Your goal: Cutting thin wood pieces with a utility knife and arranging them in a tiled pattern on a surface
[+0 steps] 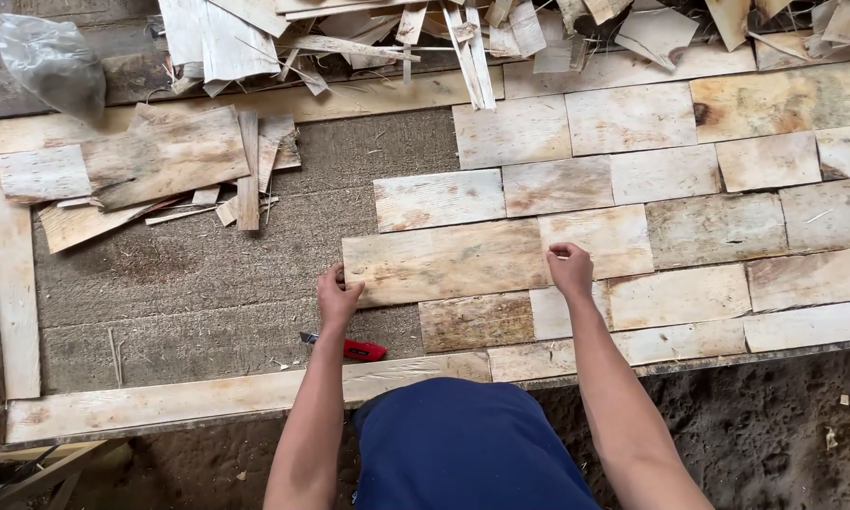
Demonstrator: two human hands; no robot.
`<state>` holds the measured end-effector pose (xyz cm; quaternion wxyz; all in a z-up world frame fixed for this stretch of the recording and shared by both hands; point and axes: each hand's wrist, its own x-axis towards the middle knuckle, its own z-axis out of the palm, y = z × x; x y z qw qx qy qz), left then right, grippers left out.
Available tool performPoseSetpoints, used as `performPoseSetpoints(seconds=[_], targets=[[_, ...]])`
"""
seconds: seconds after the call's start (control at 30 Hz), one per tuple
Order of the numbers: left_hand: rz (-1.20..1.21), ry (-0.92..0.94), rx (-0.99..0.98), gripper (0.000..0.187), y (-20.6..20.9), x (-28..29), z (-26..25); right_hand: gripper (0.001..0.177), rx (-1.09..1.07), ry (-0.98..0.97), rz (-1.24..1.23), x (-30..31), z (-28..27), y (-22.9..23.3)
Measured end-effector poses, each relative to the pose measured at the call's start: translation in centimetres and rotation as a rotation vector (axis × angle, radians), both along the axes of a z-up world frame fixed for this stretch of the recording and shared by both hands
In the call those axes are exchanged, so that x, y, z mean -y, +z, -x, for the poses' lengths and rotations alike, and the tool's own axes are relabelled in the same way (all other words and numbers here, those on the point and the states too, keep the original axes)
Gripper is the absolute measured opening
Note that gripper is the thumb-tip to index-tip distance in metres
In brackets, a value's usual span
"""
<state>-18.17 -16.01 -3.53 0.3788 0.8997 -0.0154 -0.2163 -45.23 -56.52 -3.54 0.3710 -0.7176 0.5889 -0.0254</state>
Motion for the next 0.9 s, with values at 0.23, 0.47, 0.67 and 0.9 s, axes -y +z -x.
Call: performPoseSetpoints(seconds=[0.23,0.47,0.67,0.9], targets=[[0.055,-0.005,-0.017,0.072,-0.1,-0.4,0.0,0.025,-0.089,-0.007,-0.057,-1.3,0.6,1.8],[0.077,-0.006,-0.022,0.068,-1.0,-0.8,-0.4,0.026,-0.086,-0.016,-0.084,-2.4,-0.1,3.9],[0.087,0.011,-0.016,0.067,-1.8,-1.0,-0.6,0.024,-0.095,-0.019,-0.091,-2.2,-0.1,3.8],[0.036,-0.008,0.008,0.069,-0.7,-0.7,-0.4,0.025,-0.074,-0.034,-0.094,-2.2,0.2,2.4]])
